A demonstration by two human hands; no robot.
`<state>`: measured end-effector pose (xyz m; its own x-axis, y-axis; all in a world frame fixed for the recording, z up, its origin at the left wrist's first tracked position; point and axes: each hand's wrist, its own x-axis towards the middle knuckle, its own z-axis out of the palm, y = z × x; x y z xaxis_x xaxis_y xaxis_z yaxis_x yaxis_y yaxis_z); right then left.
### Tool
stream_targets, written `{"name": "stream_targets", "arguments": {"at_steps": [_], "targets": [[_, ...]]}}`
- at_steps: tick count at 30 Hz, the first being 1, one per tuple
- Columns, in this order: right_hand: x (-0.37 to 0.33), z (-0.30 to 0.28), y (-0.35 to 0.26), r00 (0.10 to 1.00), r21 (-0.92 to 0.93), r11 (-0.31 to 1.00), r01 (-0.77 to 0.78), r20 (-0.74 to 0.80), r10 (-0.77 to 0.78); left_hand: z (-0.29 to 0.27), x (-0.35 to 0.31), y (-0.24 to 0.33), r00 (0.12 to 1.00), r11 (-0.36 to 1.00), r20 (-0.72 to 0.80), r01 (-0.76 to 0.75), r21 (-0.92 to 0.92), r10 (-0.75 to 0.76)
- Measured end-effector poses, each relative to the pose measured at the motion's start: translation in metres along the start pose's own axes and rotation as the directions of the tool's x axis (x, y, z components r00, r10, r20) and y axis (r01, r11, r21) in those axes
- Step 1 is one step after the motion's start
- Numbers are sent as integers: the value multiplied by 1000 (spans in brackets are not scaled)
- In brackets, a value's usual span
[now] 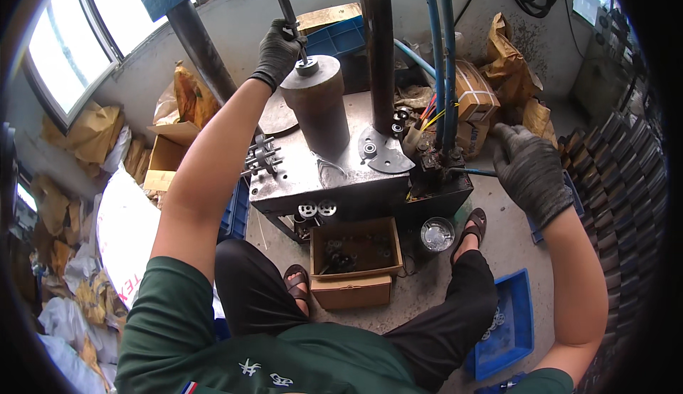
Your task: Operating a manual industrial press to assemble or shape metal components.
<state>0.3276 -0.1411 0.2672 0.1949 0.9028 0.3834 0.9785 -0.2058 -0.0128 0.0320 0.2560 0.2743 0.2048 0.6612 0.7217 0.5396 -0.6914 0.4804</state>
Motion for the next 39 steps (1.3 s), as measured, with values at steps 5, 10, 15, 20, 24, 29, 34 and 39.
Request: {"name": "stream_targets", "arguments": {"at_steps": [5, 10, 15, 20, 24, 29, 34, 39], "targets": [[-43, -2, -1, 959, -51, 997, 65, 280, -49, 6, -5, 0, 998, 998, -54, -38, 52, 41], [-43, -10, -6, 807, 94, 971, 218, 543, -233, 17, -15, -12, 994, 977, -80, 58, -207, -76], [-58, -5, -13, 834, 70, 984, 162, 524, -175, 24, -24, -21, 997, 960, 11, 76, -269, -75], [-90, 21, -5, 927, 223, 965, 140, 313, -206, 21, -24, -18, 984, 926, 72, 179, -331, -165], [-128, 39, -6, 933, 158, 987, 41, 347, -94, 21, -23, -17, 985, 946, 51, 172, -276, -165], [-149, 55, -15, 972, 139, 990, -23, 235, -10, 22, -22, -19, 985, 942, 43, 173, -289, -168], [-149, 54, -19, 983, 127, 992, -24, 182, 0, 21, -23, -19, 986, 973, 47, 163, -162, -157], [-147, 52, -21, 988, 119, 993, -22, 157, 3, 18, -23, -17, 990, 984, 54, 134, -119, -128]]}}
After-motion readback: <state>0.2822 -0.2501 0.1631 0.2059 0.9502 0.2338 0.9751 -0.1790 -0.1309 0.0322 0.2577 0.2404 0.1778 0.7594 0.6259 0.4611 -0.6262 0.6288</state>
